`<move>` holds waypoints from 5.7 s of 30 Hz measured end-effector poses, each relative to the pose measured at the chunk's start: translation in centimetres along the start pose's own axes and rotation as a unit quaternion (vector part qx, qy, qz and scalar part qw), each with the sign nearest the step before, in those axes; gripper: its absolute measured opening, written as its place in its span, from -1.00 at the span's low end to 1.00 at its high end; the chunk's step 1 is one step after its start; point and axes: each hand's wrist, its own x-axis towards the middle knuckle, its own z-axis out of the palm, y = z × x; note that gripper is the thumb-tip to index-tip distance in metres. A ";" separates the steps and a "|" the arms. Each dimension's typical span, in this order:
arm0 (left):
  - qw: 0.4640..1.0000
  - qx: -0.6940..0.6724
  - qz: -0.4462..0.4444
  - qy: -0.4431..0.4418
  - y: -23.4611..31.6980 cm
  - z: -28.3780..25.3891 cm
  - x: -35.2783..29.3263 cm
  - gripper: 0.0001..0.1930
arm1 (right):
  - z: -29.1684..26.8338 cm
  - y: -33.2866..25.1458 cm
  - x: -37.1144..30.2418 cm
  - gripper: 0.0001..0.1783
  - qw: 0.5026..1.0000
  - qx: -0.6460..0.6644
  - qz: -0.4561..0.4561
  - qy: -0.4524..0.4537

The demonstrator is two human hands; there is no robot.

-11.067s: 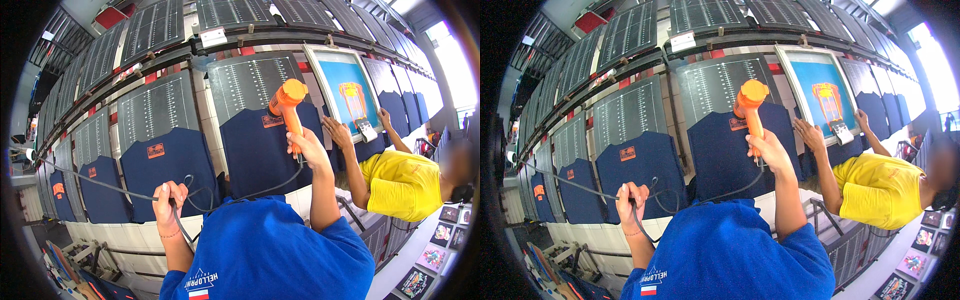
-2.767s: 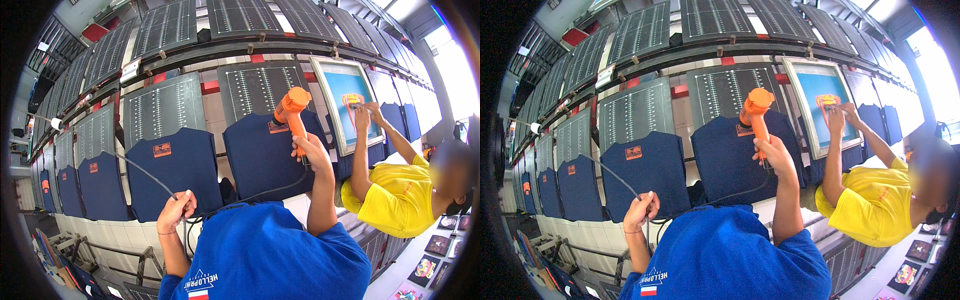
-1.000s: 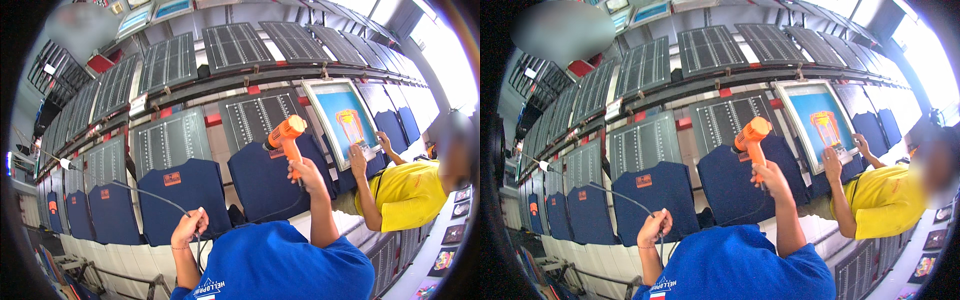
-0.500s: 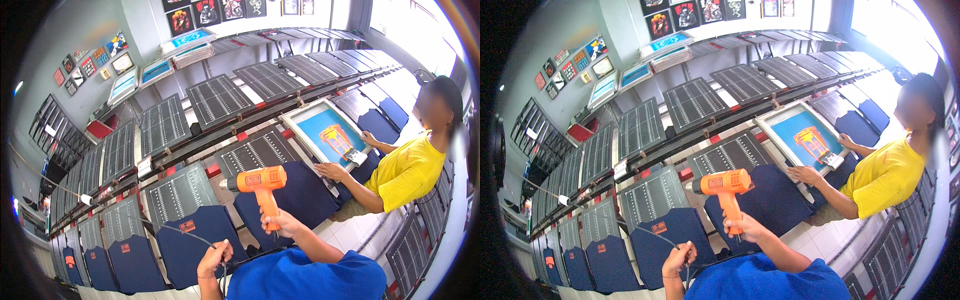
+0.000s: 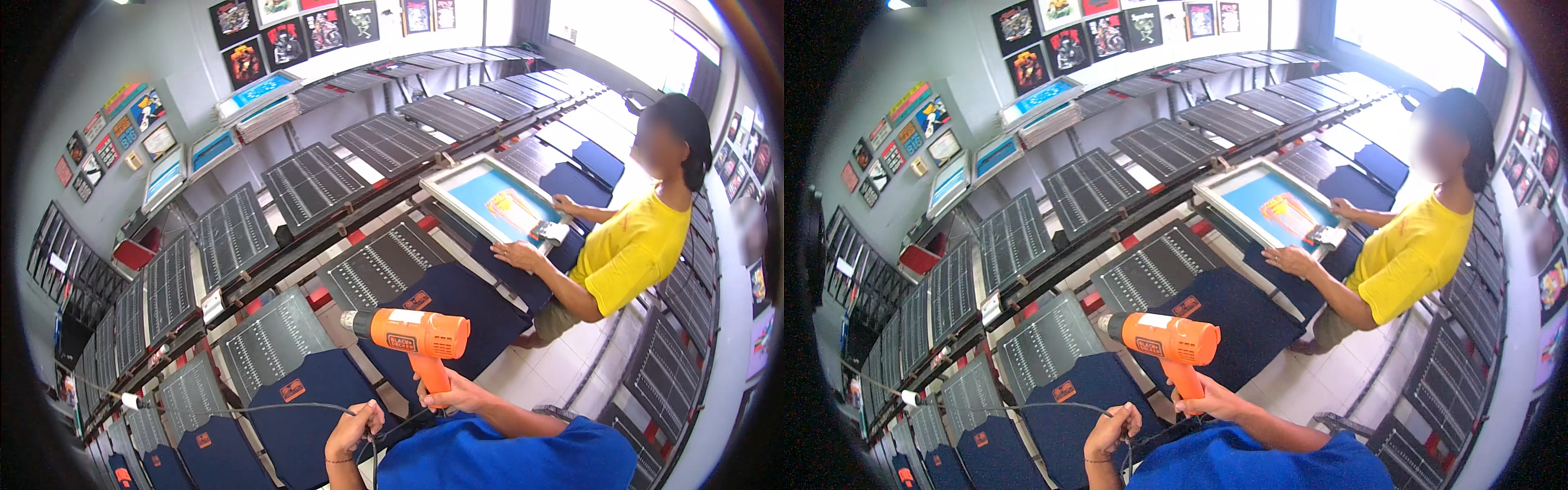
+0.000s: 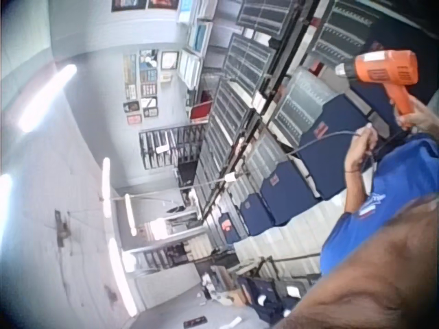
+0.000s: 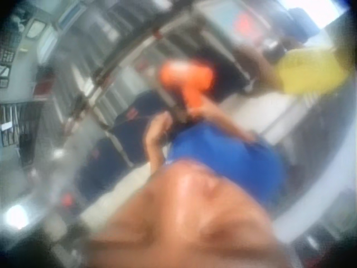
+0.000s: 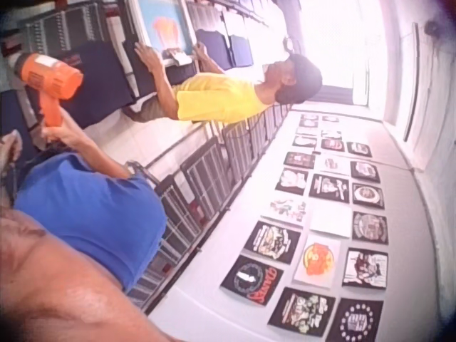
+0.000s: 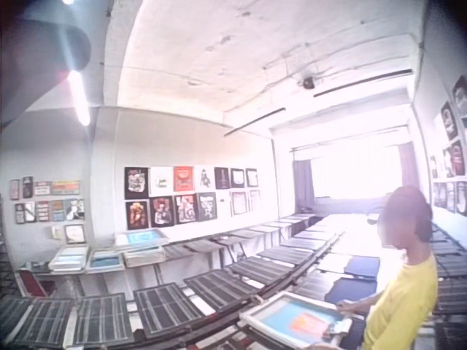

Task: The person prepares navy blue t-shirts on a multi-platen printing press, uses a heat gun to dry ink on a shirt, and checks the alignment of garments on the boards.

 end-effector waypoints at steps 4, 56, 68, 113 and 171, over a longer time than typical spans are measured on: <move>0.999 0.009 0.021 -0.031 -0.4 0.5 0.6 -0.52 | -0.3 -0.7 -0.9 -0.45 0.999 -0.012 -0.015 0.033; 0.850 0.300 0.408 0.147 30.3 35.2 15.3 -0.69 | -50.9 -23.9 3.5 -0.71 0.940 -0.203 0.126 0.242; 0.880 0.387 0.275 -0.013 35.5 33.0 13.9 -0.81 | -51.1 -22.9 4.5 -0.72 0.936 -0.212 0.131 0.248; 0.897 -0.157 0.226 0.346 12.5 26.9 17.0 -0.55 | -53.3 -25.1 3.3 -0.73 0.933 -0.224 0.138 0.246; 0.899 -0.188 0.201 0.340 12.3 28.0 18.6 -0.55 | -54.7 -25.7 4.5 -0.76 0.923 -0.256 0.133 0.256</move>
